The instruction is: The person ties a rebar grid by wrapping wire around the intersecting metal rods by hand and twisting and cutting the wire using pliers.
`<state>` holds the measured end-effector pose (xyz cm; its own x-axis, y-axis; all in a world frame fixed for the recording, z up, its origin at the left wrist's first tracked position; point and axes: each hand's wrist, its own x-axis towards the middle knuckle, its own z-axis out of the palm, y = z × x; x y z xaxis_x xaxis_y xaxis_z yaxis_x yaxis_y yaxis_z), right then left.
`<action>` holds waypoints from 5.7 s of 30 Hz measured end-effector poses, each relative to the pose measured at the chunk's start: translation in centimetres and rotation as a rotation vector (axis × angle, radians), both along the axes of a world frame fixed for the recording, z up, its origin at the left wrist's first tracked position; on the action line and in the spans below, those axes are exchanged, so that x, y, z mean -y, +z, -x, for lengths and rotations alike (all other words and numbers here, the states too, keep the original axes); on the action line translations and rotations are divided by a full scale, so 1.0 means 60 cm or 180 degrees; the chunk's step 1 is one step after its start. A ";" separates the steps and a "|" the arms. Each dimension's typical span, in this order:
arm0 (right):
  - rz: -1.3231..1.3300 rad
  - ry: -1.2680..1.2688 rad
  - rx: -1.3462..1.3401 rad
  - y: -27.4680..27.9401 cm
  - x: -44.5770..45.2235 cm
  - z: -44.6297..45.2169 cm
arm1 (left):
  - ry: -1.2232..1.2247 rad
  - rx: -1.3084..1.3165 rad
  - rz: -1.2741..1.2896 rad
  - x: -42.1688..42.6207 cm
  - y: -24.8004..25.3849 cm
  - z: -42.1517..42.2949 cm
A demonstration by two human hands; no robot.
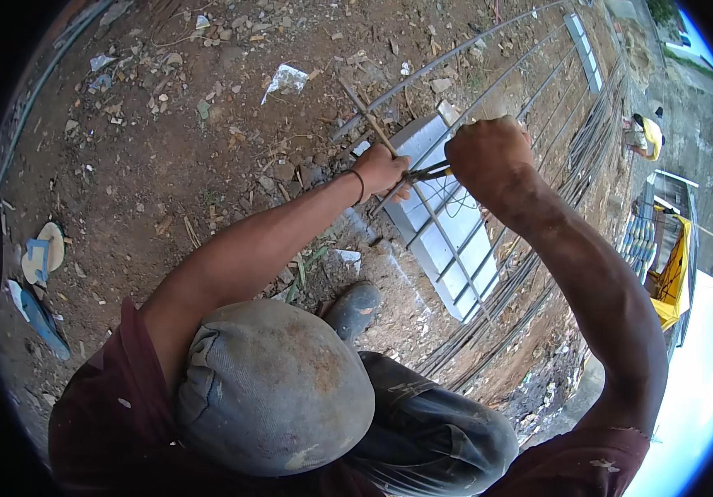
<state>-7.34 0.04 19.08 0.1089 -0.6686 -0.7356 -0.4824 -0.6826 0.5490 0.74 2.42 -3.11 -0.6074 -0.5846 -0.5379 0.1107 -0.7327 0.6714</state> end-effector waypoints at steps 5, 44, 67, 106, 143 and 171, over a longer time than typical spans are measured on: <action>0.0439 -0.2384 0.0805 -0.035 -0.150 0.139 | 0.0028 0.0271 0.0075 0.002 0.017 -0.004; -0.1029 -0.5359 0.1779 0.041 -0.030 0.138 | 0.0275 -0.0211 -0.0980 0.019 0.012 -0.015; -0.0625 -0.1054 0.0149 0.018 -0.001 0.106 | 0.0260 0.0314 -0.0231 0.002 0.006 0.000; -0.0969 -0.5613 0.2227 0.025 -0.110 0.141 | 0.0439 0.0310 -0.0261 -0.007 0.003 0.016; -0.1695 -0.6515 0.3706 -0.049 -0.400 0.113 | -0.0032 -0.0771 -0.0724 -0.025 0.018 -0.020; 0.1437 -0.4999 0.6831 -0.254 -0.644 0.129 | -0.2882 0.1342 0.3139 -0.133 0.206 0.107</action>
<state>-15.09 38.69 3.87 -0.3142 -0.9026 -0.2942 -0.0199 0.3160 -0.9485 -5.66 10.40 9.22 -0.8696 -0.3213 -0.3749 -0.4763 0.3457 0.8085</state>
